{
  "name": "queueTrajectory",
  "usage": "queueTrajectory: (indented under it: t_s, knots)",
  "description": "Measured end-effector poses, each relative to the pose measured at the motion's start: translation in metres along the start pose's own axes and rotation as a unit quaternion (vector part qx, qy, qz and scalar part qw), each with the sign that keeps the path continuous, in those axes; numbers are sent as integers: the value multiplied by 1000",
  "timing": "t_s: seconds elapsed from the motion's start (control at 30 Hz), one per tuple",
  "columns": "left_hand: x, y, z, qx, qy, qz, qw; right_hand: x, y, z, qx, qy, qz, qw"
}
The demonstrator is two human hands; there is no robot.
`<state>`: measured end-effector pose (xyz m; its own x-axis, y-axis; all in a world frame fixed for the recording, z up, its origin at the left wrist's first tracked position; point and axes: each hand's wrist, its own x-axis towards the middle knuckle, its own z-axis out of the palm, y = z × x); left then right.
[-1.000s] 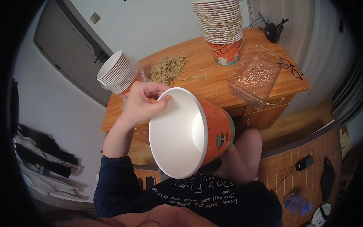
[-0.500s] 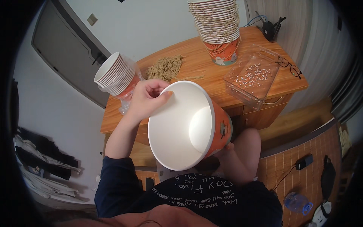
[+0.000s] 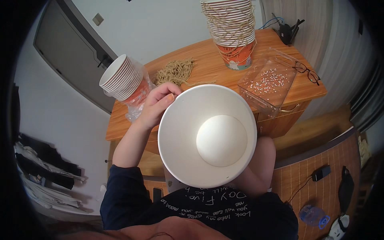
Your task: Tying elastic strings to paper buckets for carrying.
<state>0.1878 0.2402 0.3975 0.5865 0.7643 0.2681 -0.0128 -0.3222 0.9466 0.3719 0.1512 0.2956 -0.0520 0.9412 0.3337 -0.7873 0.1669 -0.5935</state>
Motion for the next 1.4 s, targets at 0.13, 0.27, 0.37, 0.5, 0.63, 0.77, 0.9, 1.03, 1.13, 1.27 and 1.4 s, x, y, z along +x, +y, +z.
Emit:
queueTrajectory:
  t_s: [0.13,0.27,0.37,0.5,0.63,0.77,0.9,1.03,1.13,1.27,1.4]
  knots:
    - [3,-8,3,-52,-11,-5,999,0,-3,4,-17,4,3,1000]
    - [6,-13,11,-127,18,-33,991,-1,-7,8,-35,10,5,999]
    - [6,-17,13,-146,28,-44,988,-1,-9,10,-48,12,6,999]
    - [10,-22,16,-158,28,-16,987,-1,-12,13,-65,16,9,998]
    - [13,-32,16,-164,21,-13,986,0,-15,16,-83,20,12,996]
    - [22,-43,16,-170,25,12,985,2,-15,19,-104,21,16,994]
    - [32,-65,17,-224,26,32,974,3,-18,23,-131,21,20,991]
    - [47,-88,21,-267,35,33,962,5,-21,26,-161,24,22,986]
    - [51,-109,23,-326,51,45,943,5,-21,29,-177,20,27,984]
    - [57,-122,26,-466,80,6,881,8,-25,32,-208,23,28,977]
    - [53,-113,32,-488,118,-13,865,12,-26,30,-235,24,35,971]
